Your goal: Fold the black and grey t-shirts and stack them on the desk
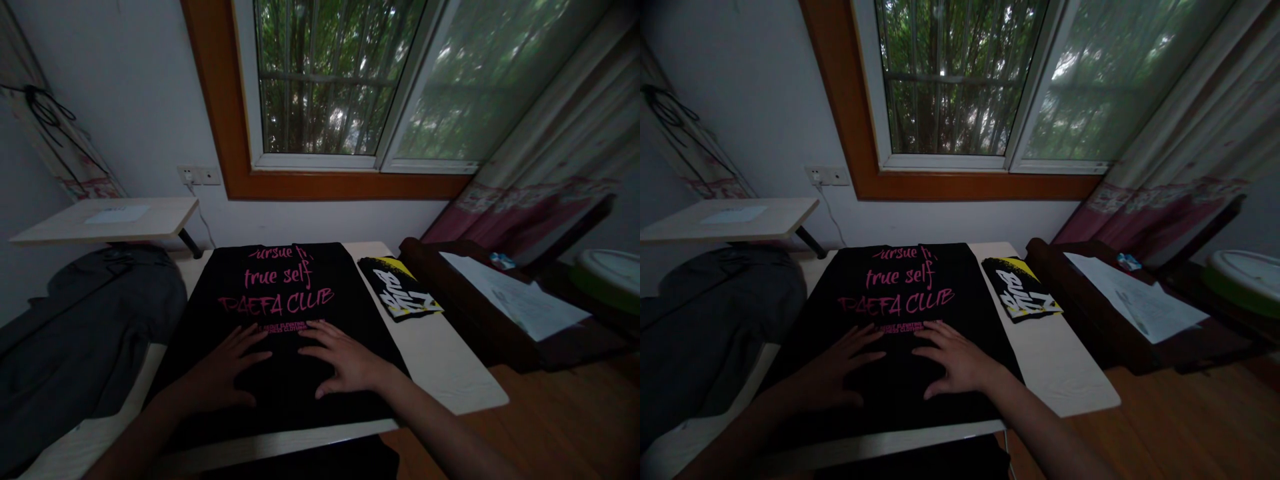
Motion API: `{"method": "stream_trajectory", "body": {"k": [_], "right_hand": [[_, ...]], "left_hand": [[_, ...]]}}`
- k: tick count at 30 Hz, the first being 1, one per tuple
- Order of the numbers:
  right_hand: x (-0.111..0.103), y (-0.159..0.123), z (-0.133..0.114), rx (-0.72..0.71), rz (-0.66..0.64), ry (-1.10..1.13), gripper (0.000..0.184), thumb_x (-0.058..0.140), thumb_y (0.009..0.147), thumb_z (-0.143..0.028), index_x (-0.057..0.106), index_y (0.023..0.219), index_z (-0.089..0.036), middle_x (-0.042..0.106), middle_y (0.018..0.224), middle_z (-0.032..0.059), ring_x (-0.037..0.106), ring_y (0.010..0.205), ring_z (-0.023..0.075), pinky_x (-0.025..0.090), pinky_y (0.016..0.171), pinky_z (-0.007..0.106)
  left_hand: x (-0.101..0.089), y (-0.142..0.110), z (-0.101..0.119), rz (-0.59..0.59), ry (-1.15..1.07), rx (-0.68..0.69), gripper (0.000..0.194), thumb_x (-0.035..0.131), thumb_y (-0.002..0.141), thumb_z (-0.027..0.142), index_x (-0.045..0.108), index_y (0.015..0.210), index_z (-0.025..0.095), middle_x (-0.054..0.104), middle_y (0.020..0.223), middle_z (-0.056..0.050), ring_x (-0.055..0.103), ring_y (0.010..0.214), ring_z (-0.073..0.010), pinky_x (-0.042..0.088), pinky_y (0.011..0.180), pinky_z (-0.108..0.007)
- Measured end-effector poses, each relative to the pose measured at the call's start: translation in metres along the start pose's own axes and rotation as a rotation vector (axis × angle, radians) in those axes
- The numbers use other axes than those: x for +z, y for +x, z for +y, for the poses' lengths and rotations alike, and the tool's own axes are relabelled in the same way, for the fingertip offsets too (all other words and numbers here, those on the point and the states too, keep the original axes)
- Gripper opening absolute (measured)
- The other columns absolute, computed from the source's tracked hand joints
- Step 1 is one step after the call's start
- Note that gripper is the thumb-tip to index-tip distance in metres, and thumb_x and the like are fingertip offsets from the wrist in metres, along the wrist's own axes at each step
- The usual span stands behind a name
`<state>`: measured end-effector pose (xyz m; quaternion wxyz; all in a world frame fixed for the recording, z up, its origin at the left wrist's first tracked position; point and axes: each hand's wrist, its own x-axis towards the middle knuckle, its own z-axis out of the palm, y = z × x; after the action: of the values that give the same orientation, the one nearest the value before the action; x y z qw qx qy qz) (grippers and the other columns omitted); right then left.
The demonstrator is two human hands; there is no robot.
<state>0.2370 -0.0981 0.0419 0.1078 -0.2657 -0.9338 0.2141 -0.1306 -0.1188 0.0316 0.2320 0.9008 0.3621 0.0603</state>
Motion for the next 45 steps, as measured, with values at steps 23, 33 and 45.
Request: {"method": "stream_trajectory", "body": {"k": [23, 33, 45], "right_hand": [[-0.011, 0.022, 0.052, 0.065, 0.311, 0.077, 0.022, 0.053, 0.101, -0.026, 0.073, 0.11, -0.024, 0.071, 0.108, 0.0068, 0.063, 0.107, 0.0198, 0.051, 0.098, 0.036], [-0.01, 0.028, 0.072, 0.183, 0.417, 0.204, 0.023, 0.052, 0.101, -0.031, 0.073, 0.101, -0.022, 0.073, 0.096, 0.0051, 0.069, 0.09, 0.0177, 0.052, 0.084, 0.031], [-0.009, 0.028, 0.07, 0.201, 0.407, 0.192, 0.023, 0.054, 0.1, -0.032, 0.075, 0.102, -0.023, 0.074, 0.096, 0.0053, 0.069, 0.09, 0.018, 0.053, 0.084, 0.03]], "left_hand": [[-0.003, 0.012, 0.071, -0.111, -0.017, 0.065, 0.022, 0.08, 0.08, 0.023, 0.069, 0.098, 0.03, 0.068, 0.101, 0.003, 0.062, 0.102, -0.0187, 0.042, 0.103, -0.04], [-0.004, 0.026, 0.077, -0.154, 0.048, 0.146, 0.013, 0.067, 0.084, 0.012, 0.067, 0.081, 0.025, 0.069, 0.088, 0.004, 0.066, 0.086, -0.0133, 0.049, 0.085, -0.029], [0.002, 0.024, 0.085, -0.155, 0.209, 0.156, 0.009, 0.064, 0.087, 0.016, 0.065, 0.08, 0.022, 0.07, 0.088, 0.001, 0.067, 0.081, -0.0155, 0.051, 0.075, -0.031]]}}
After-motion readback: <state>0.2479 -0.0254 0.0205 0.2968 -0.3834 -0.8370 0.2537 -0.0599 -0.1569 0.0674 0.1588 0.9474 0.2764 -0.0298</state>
